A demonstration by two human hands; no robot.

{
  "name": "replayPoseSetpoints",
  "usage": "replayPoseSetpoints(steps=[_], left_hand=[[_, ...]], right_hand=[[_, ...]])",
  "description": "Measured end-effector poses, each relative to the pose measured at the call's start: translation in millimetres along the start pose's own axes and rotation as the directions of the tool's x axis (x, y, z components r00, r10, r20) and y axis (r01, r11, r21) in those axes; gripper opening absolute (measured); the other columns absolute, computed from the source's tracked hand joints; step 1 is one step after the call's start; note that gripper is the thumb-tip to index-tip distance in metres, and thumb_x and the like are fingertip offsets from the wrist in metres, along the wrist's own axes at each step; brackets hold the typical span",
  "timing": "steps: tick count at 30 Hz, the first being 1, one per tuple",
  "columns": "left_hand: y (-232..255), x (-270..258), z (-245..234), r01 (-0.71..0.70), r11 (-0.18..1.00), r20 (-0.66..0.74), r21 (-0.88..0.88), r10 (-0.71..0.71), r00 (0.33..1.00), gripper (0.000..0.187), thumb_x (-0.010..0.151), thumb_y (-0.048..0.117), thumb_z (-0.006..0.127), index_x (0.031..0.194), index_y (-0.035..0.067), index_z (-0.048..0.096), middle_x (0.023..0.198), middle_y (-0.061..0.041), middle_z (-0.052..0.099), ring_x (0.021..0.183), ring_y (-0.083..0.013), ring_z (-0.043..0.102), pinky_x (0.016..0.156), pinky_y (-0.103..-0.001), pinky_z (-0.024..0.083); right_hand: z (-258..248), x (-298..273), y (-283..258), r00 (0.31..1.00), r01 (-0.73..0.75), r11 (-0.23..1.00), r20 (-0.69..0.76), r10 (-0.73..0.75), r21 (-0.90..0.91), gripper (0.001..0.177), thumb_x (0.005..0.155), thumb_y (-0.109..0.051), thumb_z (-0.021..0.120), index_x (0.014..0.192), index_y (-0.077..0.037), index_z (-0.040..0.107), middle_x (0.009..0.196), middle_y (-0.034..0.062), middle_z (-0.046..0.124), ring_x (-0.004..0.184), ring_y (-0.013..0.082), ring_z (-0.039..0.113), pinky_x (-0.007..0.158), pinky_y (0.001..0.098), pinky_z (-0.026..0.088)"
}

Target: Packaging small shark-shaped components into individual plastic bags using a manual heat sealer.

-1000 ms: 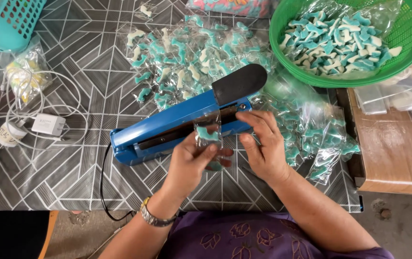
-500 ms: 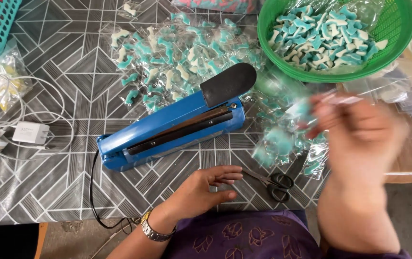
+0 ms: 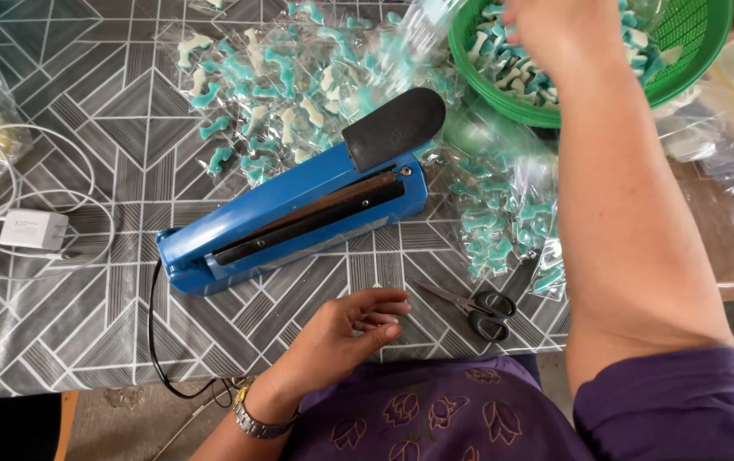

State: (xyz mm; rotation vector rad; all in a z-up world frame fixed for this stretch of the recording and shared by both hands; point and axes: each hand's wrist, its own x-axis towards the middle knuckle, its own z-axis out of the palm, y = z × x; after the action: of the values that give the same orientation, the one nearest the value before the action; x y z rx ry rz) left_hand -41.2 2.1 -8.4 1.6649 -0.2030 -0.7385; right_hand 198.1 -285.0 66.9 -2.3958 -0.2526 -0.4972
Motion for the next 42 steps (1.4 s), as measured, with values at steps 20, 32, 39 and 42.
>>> replayPoseSetpoints(steps=[20,32,39,42], left_hand=[[-2,37,6,-0.031,0.999,-0.039,-0.031,0.029,0.999,0.041,0.094,0.024,0.064,0.133,0.011,0.066,0.122,-0.007,0.08,0.112,-0.0191,0.079,0.098,-0.032,0.066],[-1,39,9,-0.02,1.0,-0.057,-0.021,0.018,0.998,0.037,0.094,0.019,0.065,0.131,0.012,0.068,0.121,-0.005,0.081,0.11,-0.017,0.079,0.096,-0.03,0.065],[-12,42,23,-0.185,0.958,-0.076,-0.221,0.172,0.982,0.052,0.094,0.034,0.067,0.134,0.002,0.064,0.118,-0.016,0.078,0.107,-0.0212,0.075,0.092,-0.033,0.063],[-20,45,27,-0.207,0.863,-0.133,-0.46,0.164,0.977,0.061,0.094,0.026,0.074,0.141,-0.008,0.055,0.117,-0.026,0.075,0.104,-0.0263,0.074,0.088,-0.037,0.061]], right_hand=[[-57,-216,72,0.5,-0.472,0.525,0.275,0.821,-0.708,0.068,0.094,-0.073,0.055,0.113,-0.011,0.077,0.106,0.0163,0.079,0.101,0.0373,0.075,0.082,0.05,0.059],[-65,-240,63,0.638,-0.754,0.654,0.172,0.751,-0.058,0.016,0.092,-0.011,0.08,0.106,-0.005,0.081,0.095,0.0084,0.08,0.086,0.0148,0.073,0.081,0.0266,0.057],[-22,-213,7,0.898,-0.419,0.832,0.303,0.32,0.364,0.011,0.097,-0.002,0.07,0.105,0.002,0.076,0.084,0.0146,0.078,0.076,0.0177,0.075,0.074,0.0319,0.065],[23,-182,-23,0.91,-0.377,0.774,0.361,0.206,0.509,0.014,0.095,-0.001,0.073,0.108,0.001,0.076,0.081,0.0157,0.077,0.068,0.0173,0.071,0.068,0.0325,0.064]])
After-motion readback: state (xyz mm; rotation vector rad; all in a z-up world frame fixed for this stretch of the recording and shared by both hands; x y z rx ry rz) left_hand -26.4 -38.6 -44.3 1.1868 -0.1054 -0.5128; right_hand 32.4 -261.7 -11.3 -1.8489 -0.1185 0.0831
